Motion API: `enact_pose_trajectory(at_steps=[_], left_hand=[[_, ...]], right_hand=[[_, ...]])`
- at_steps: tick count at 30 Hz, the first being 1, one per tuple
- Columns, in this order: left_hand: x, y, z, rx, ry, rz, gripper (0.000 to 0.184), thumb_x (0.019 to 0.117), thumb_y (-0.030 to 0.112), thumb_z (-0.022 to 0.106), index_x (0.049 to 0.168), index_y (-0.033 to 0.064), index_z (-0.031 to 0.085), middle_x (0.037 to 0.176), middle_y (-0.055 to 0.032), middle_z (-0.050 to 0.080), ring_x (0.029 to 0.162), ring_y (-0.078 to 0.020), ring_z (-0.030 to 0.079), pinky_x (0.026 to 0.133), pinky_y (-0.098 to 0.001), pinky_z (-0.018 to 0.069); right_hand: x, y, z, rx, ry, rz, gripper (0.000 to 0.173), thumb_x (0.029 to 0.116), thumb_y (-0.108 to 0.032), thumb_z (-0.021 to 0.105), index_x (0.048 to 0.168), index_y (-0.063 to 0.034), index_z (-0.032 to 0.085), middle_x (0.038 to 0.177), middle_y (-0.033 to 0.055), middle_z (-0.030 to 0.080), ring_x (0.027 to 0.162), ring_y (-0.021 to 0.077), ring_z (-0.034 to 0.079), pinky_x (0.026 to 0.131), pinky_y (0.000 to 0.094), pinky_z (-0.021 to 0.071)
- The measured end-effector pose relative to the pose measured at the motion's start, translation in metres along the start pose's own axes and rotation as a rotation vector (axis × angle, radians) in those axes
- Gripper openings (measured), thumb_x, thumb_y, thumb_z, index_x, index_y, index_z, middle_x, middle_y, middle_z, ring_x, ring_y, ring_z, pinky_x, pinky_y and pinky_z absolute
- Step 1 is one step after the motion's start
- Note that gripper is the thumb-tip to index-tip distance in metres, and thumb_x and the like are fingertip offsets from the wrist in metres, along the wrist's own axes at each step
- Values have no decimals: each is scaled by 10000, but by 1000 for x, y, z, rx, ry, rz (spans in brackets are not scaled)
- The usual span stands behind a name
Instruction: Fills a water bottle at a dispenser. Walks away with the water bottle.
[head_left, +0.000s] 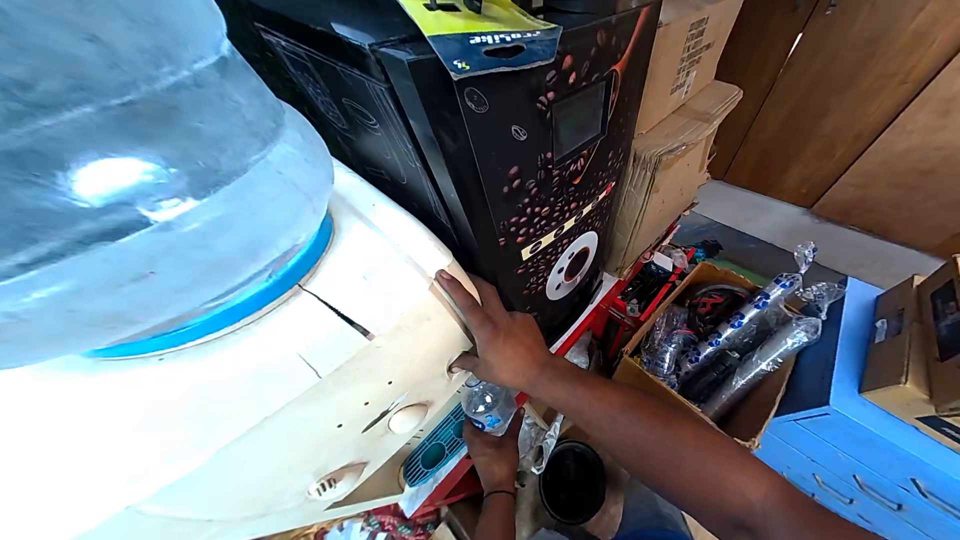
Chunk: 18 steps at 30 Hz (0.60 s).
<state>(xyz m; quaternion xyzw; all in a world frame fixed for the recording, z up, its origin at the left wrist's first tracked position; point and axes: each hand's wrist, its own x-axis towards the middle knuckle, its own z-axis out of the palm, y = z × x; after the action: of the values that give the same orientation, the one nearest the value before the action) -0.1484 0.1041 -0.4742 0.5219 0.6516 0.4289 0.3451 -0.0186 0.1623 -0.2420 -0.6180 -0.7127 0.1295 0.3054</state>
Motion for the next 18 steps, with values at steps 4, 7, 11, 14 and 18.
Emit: enact_pose_trajectory(at_steps=[4,7,11,14,18], left_hand=[[0,0,0,-11,-5,-12,1133,660,243,974,1521,-68,308,1450,-283,500,1345,-321,524,1158,-427,415],[0,-1,1,-28,-7,-16,1133,660,230,975,1521,-68,303,1448,-281,500,1342,-316,526,1156,-422,416],[0,-1,0,-34,-3,-4,1123,653,223,977,1512,-72,316,1427,-279,521,1327,-309,541,1147,-414,429],[0,-1,0,-31,-1,3,1117,658,225,975,1512,-73,318,1435,-280,513,1335,-310,534,1153,-415,422],[0,-1,0,-22,-6,-11,1118,657,227,980,1510,-69,321,1438,-274,514,1332,-305,539,1155,-415,420]], right_hand=[[0,0,0,0,14,-11,1164,755,-340,907,1652,-402,167,1687,84,230,611,221,645,543,467,585],[0,1,1,-7,12,-10,1162,756,-340,903,1652,-407,166,1690,75,226,605,217,643,545,464,587],[0,0,0,-18,3,-1,1160,758,-349,901,1652,-405,164,1687,74,230,623,221,648,552,466,589],[0,0,0,-15,-3,4,1162,759,-352,903,1652,-407,162,1687,70,230,623,215,649,553,463,590],[0,-1,0,-7,-1,5,1164,757,-333,907,1651,-407,165,1685,76,231,613,215,644,544,460,587]])
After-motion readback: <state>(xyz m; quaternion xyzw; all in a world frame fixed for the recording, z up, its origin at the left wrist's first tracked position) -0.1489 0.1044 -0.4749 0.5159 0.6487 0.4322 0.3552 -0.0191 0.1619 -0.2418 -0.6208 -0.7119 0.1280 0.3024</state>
